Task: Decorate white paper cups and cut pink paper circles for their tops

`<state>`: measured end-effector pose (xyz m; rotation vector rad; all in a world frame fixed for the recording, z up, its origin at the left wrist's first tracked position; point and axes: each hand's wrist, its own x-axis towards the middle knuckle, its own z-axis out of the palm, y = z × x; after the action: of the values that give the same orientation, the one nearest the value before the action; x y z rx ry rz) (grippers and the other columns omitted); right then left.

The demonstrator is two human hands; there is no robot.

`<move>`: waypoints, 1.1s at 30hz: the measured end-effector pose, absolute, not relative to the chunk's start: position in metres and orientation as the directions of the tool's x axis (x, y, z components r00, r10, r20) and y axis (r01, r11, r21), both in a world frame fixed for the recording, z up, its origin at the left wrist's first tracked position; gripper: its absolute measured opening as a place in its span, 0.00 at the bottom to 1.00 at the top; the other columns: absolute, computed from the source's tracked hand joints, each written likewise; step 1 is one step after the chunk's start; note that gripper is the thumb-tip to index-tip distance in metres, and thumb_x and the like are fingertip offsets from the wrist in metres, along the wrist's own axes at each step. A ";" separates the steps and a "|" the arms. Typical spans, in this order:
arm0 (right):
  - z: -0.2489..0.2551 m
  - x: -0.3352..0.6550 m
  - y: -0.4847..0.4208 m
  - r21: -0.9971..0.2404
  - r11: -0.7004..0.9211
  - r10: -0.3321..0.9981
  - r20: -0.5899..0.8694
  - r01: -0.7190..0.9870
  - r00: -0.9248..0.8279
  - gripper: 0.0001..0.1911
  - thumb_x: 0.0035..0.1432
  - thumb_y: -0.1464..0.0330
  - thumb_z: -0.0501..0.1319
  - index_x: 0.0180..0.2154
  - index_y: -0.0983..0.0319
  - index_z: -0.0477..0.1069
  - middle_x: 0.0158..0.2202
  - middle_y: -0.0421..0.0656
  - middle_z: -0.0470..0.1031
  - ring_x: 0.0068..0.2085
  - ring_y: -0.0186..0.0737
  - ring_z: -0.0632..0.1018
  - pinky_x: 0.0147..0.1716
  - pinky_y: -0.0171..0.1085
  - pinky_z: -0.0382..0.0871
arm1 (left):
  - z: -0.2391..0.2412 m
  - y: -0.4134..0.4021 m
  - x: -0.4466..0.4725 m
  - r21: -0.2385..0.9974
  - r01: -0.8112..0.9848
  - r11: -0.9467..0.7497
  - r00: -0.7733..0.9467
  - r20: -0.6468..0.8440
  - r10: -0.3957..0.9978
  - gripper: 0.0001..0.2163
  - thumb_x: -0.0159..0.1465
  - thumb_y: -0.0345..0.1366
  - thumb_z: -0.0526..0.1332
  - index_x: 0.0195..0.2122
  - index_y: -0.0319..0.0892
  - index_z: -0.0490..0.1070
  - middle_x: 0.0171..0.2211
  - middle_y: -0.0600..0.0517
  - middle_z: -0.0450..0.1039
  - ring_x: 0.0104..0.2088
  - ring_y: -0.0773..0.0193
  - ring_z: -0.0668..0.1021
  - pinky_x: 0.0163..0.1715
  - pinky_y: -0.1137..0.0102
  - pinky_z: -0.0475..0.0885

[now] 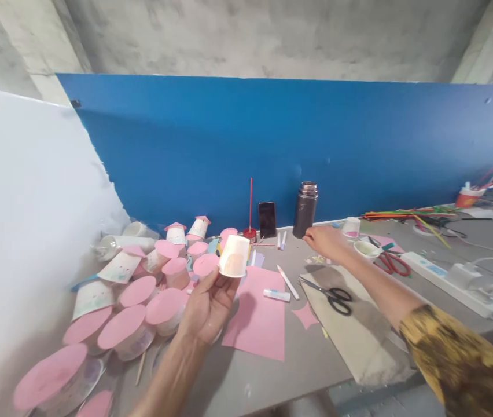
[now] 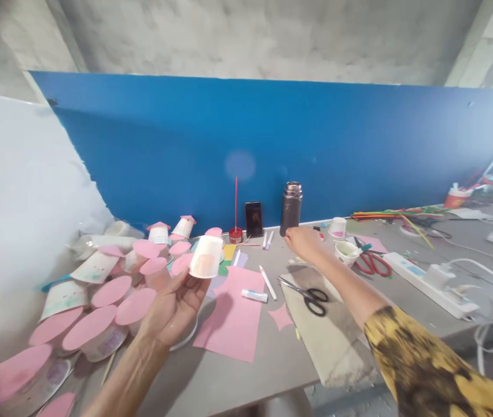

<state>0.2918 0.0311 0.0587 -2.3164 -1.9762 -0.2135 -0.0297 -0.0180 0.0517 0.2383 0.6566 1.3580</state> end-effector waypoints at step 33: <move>0.020 0.457 -0.070 -0.656 -0.376 0.586 0.379 0.654 0.716 0.31 0.53 0.48 0.66 0.46 0.67 0.77 0.22 0.38 0.72 0.23 0.39 0.72 0.24 0.36 0.65 | 0.021 0.009 -0.017 0.716 -0.627 0.307 0.082 -0.332 0.940 0.17 0.71 0.23 0.57 0.55 0.42 0.79 0.44 0.45 0.86 0.39 0.57 0.88 0.39 0.65 0.87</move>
<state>0.4566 -0.0701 0.0201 -2.0812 -0.9407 -0.1033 -0.0166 0.0087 0.0212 0.4441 0.8676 1.2292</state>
